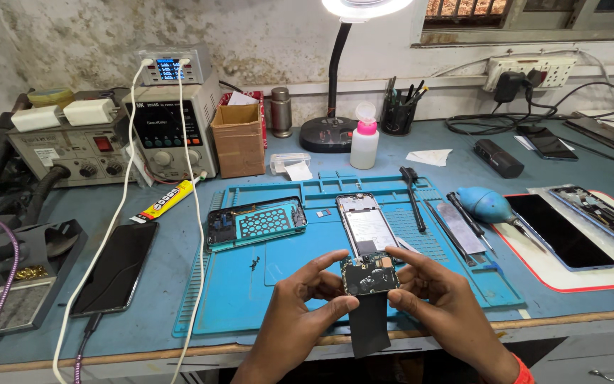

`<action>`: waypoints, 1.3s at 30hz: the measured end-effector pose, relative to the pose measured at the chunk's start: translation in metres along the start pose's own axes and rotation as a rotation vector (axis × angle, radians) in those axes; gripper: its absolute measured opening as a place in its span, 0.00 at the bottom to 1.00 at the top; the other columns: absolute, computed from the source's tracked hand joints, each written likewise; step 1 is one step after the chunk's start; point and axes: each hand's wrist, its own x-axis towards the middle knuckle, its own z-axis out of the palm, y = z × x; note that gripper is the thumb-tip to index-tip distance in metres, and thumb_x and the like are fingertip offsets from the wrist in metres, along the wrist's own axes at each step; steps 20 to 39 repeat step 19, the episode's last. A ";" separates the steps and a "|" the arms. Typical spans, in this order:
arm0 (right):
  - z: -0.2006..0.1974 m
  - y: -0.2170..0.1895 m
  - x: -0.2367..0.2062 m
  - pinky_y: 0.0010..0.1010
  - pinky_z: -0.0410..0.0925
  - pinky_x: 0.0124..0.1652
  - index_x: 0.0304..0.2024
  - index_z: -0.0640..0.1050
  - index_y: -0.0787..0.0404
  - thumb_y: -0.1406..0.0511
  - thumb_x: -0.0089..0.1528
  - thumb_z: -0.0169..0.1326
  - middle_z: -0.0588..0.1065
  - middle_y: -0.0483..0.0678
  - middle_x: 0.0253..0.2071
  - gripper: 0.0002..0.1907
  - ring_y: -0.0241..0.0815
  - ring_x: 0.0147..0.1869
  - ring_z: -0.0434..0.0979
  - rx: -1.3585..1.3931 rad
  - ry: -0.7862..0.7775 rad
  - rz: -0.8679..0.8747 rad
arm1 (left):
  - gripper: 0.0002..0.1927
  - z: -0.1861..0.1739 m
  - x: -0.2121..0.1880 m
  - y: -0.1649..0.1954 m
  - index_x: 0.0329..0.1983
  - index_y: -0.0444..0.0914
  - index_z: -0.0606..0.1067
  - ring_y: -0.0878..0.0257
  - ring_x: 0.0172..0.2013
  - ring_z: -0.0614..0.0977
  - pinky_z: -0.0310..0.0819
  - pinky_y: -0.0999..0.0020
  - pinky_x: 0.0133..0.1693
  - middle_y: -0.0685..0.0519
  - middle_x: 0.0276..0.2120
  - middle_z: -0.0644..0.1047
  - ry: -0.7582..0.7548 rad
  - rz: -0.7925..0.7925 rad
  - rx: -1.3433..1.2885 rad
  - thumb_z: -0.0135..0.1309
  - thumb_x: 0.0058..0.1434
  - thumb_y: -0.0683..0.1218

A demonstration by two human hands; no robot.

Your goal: The person works at a repair bench on a disassembled smartphone. They pry at the phone frame, brush dust from a component, connect a charging cable to the phone, use a metal pry tool to lift the battery and internal parts, and finally hold and turn over the removed motherboard.

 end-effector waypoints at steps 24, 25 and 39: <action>0.002 0.000 -0.002 0.26 0.72 0.37 0.66 0.72 0.59 0.70 0.57 0.64 0.77 0.44 0.34 0.33 0.32 0.38 0.77 0.050 -0.003 -0.095 | 0.31 0.000 0.000 -0.002 0.66 0.39 0.72 0.69 0.36 0.83 0.80 0.70 0.44 0.52 0.34 0.84 -0.004 0.026 0.012 0.64 0.57 0.37; 0.002 0.000 -0.002 0.26 0.72 0.37 0.66 0.72 0.59 0.70 0.57 0.64 0.77 0.44 0.34 0.33 0.32 0.38 0.77 0.050 -0.003 -0.095 | 0.31 0.000 0.000 -0.002 0.66 0.39 0.72 0.69 0.36 0.83 0.80 0.70 0.44 0.52 0.34 0.84 -0.004 0.026 0.012 0.64 0.57 0.37; 0.002 0.000 -0.002 0.26 0.72 0.37 0.66 0.72 0.59 0.70 0.57 0.64 0.77 0.44 0.34 0.33 0.32 0.38 0.77 0.050 -0.003 -0.095 | 0.31 0.000 0.000 -0.002 0.66 0.39 0.72 0.69 0.36 0.83 0.80 0.70 0.44 0.52 0.34 0.84 -0.004 0.026 0.012 0.64 0.57 0.37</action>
